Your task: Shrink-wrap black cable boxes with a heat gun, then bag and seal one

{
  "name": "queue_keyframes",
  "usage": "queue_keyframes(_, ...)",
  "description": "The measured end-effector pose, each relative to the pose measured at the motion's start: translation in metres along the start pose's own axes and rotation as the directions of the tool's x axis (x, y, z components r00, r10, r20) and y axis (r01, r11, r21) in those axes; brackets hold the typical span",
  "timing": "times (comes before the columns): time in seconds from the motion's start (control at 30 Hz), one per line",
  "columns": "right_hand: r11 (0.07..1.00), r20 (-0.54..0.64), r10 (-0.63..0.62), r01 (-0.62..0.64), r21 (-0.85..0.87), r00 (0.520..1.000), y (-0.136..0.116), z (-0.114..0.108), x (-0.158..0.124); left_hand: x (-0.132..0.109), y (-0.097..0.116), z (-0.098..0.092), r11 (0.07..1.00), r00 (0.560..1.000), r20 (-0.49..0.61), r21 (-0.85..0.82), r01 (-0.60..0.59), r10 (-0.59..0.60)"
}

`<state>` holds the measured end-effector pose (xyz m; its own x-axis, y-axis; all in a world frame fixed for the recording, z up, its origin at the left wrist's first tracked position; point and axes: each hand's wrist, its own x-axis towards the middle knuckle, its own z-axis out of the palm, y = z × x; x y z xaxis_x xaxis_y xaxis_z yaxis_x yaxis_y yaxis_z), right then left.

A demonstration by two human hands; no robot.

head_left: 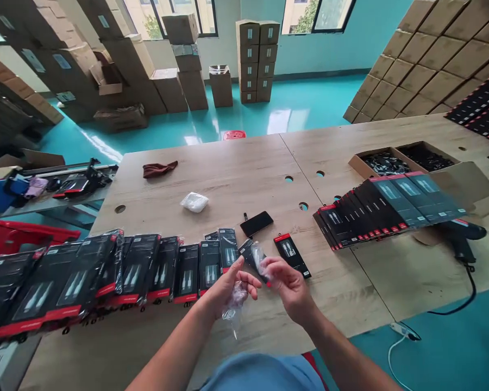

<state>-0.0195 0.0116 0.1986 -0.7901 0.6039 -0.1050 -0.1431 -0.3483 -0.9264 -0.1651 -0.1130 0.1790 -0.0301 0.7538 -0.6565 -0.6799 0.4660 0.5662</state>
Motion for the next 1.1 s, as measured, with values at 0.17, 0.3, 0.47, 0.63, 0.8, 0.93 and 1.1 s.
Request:
queue_keyframes(0.17,0.630,0.579,-0.155,0.532,-0.566,0.800,0.012,-0.001,-0.037,-0.025,-0.028,0.002,0.995,0.991,-0.105,0.050,-0.082,0.087)
queue_keyframes(0.3,0.562,0.579,-0.090,0.522,-0.642,0.810,0.033,-0.013,-0.050,-0.038,-0.053,-0.004,0.968,0.978,-0.180,0.243,-0.059,0.104)
queue_keyframes(0.47,0.695,0.354,-0.030,0.274,-0.665,0.935,0.049,-0.027,-0.065,-0.039,-0.082,-0.011,0.975,0.966,-0.238,0.219,-0.043,0.097)
queue_keyframes(0.63,0.812,0.039,0.120,-0.075,-0.578,0.992,0.063,-0.023,-0.073,-0.042,-0.090,-0.001,0.980,0.946,-0.313,0.198,-0.028,0.090)
queue_keyframes(0.8,0.853,-0.047,0.462,-0.459,-0.251,0.885,0.083,-0.013,-0.066,-0.045,-0.091,0.008,0.978,0.975,-0.169,0.176,-0.113,0.143)
queue_keyframes(0.93,0.830,-0.001,0.556,-0.556,0.041,0.831,0.076,-0.010,-0.062,-0.045,-0.094,0.001,0.986,0.965,-0.246,0.155,-0.055,0.092)
queue_keyframes(1.1,0.720,0.116,0.636,-0.641,0.266,0.763,0.037,-0.015,-0.067,-0.047,-0.087,-0.017,0.955,0.887,-0.382,0.240,-0.177,0.260)
